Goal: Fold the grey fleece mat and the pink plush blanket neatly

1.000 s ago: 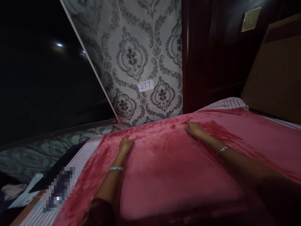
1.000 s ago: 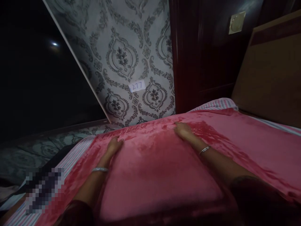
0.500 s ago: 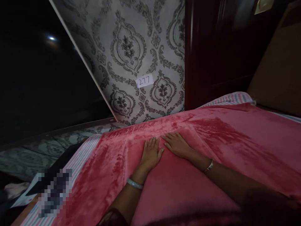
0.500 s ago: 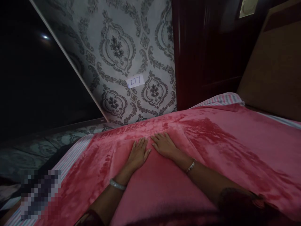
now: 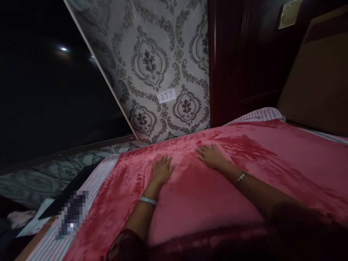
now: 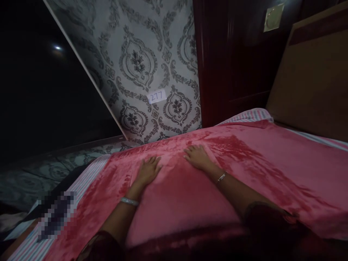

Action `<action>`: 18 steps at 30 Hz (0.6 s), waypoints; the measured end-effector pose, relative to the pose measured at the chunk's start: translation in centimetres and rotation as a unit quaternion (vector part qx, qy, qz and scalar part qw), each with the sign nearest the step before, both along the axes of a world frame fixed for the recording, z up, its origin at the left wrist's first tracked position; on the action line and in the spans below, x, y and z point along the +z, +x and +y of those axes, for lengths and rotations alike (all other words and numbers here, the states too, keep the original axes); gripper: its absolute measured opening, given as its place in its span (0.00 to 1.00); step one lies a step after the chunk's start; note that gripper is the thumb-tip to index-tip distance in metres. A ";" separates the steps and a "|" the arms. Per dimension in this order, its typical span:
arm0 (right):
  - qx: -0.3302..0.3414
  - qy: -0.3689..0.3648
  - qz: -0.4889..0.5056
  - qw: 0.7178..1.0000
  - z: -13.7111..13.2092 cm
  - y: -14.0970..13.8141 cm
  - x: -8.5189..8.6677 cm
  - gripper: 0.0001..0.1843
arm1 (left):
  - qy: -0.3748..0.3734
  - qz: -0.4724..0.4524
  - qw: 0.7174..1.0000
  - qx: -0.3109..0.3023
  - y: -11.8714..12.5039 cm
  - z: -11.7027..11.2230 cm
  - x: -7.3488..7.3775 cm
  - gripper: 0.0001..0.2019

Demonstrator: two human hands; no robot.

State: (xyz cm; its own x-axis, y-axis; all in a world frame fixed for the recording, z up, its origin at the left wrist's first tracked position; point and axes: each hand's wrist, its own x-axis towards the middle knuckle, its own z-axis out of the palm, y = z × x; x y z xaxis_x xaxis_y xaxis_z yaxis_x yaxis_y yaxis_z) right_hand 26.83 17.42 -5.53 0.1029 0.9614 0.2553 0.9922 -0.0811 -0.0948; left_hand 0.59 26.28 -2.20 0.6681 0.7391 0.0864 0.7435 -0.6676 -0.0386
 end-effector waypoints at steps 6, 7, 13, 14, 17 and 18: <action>-0.043 0.013 0.060 0.997 -0.4 3.1 -2.1 0.30 | -0.055 -0.070 0.993 0.073 -3.1 3.1 -1.3 0.26; -0.040 0.017 0.068 0.997 -0.4 3.2 -2.4 0.30 | -0.056 -0.074 0.993 0.070 -3.2 3.2 -1.5 0.26; -0.023 0.038 0.096 0.994 -0.2 3.9 -3.1 0.30 | -0.049 -0.065 0.993 0.081 -2.8 3.2 -1.9 0.26; -0.024 0.035 0.099 0.994 -0.3 3.9 -3.0 0.30 | -0.049 -0.064 0.993 0.082 -2.8 3.2 -1.9 0.26; -0.027 0.025 0.103 0.994 -0.6 3.7 -2.5 0.30 | -0.054 -0.067 0.993 0.080 -2.9 3.3 -2.0 0.27; -0.029 0.022 0.100 0.994 -0.7 3.5 -2.3 0.30 | -0.056 -0.067 0.993 0.082 -2.9 3.3 -2.1 0.27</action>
State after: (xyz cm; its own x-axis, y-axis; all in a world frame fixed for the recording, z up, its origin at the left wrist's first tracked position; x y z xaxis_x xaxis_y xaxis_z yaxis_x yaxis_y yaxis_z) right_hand 30.36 16.75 -7.86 0.2107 0.9409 0.2651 0.9467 -0.1288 -0.2953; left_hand -2.32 29.54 -4.30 0.5256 0.8471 0.0781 0.8362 -0.5313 0.1357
